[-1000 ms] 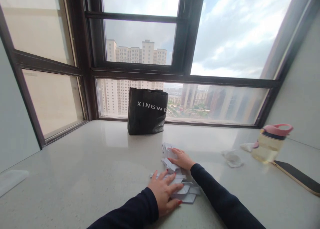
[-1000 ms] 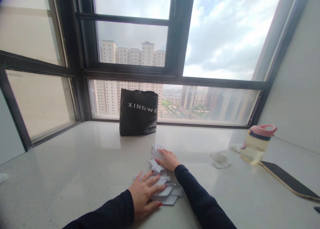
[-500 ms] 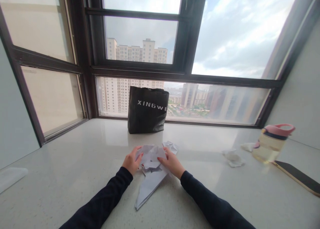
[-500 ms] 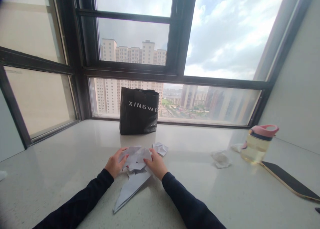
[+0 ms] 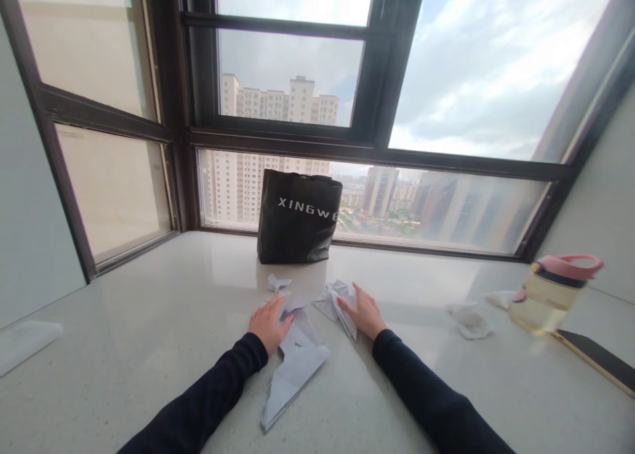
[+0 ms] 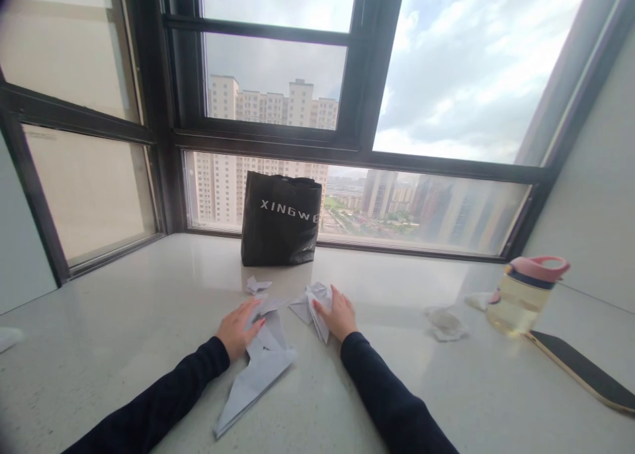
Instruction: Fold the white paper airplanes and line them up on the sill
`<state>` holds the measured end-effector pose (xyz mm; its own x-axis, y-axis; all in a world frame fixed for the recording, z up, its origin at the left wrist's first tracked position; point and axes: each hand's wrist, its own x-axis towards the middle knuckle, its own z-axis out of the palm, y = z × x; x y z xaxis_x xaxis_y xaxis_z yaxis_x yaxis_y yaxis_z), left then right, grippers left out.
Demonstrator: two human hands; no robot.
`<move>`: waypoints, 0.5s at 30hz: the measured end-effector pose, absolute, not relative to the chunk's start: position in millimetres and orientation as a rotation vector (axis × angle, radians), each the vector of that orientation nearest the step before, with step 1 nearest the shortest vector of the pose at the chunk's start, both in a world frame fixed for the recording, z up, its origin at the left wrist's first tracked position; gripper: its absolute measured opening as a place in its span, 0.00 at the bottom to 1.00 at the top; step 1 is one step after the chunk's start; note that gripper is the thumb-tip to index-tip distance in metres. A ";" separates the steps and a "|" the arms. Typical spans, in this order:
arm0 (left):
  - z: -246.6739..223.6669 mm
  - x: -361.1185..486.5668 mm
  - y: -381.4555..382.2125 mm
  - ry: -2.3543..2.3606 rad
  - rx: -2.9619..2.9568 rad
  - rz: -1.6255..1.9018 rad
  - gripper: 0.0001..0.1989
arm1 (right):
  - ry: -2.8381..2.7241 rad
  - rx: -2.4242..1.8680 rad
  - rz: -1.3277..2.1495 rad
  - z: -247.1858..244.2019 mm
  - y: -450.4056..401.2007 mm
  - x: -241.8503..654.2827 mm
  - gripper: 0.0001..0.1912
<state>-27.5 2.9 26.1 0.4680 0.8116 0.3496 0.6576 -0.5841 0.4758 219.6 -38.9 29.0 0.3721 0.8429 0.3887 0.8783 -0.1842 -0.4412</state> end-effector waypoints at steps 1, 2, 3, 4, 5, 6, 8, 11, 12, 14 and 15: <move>23.4 -25.0 0.7 1.190 2.486 0.759 0.23 | -1.497 -2.049 -0.063 26.5 -38.8 219.1 0.30; 20.5 -22.6 -1.2 1.101 2.528 0.739 0.24 | -1.522 -2.056 -0.047 24.7 -38.9 217.1 0.30; 17.6 -20.2 -2.7 1.003 2.565 0.740 0.25 | -1.552 -2.055 -0.030 23.6 -39.3 213.6 0.29; 14.8 -18.1 -3.9 0.912 2.592 0.751 0.27 | -1.588 -2.047 -0.014 23.2 -39.9 209.0 0.28; 12.5 -16.4 -5.0 0.838 2.610 0.761 0.29 | -1.635 -2.021 0.006 23.5 -40.7 203.5 0.27; 10.9 -15.1 -5.8 0.790 2.619 0.770 0.30 | -1.689 -1.969 0.037 24.6 -41.9 197.3 0.27; 10.5 -14.3 -7.2 0.762 2.614 0.796 0.30 | -1.779 -1.802 0.131 28.1 -44.7 183.9 0.27; 16.9 -17.4 -8.7 0.778 2.562 0.867 0.27 | -1.780 -1.526 0.295 34.5 -49.5 166.2 0.27; 20.5 -19.1 -8.9 0.782 2.537 0.889 0.26 | -1.747 -1.470 0.342 36.5 -50.8 161.9 0.26; 28.4 -22.7 -8.9 0.776 2.484 0.925 0.23 | -1.666 -1.396 0.409 39.7 -52.4 156.6 0.24; 32.3 -24.4 -8.6 0.774 2.451 0.951 0.21 | -1.622 -1.373 0.422 40.9 -52.7 155.6 0.23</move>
<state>-24.4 -8.6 32.3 0.6159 0.6203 0.4857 0.3496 -0.7677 0.5371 155.6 -52.7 40.9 0.0658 0.9019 0.4269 0.5794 0.3137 -0.7522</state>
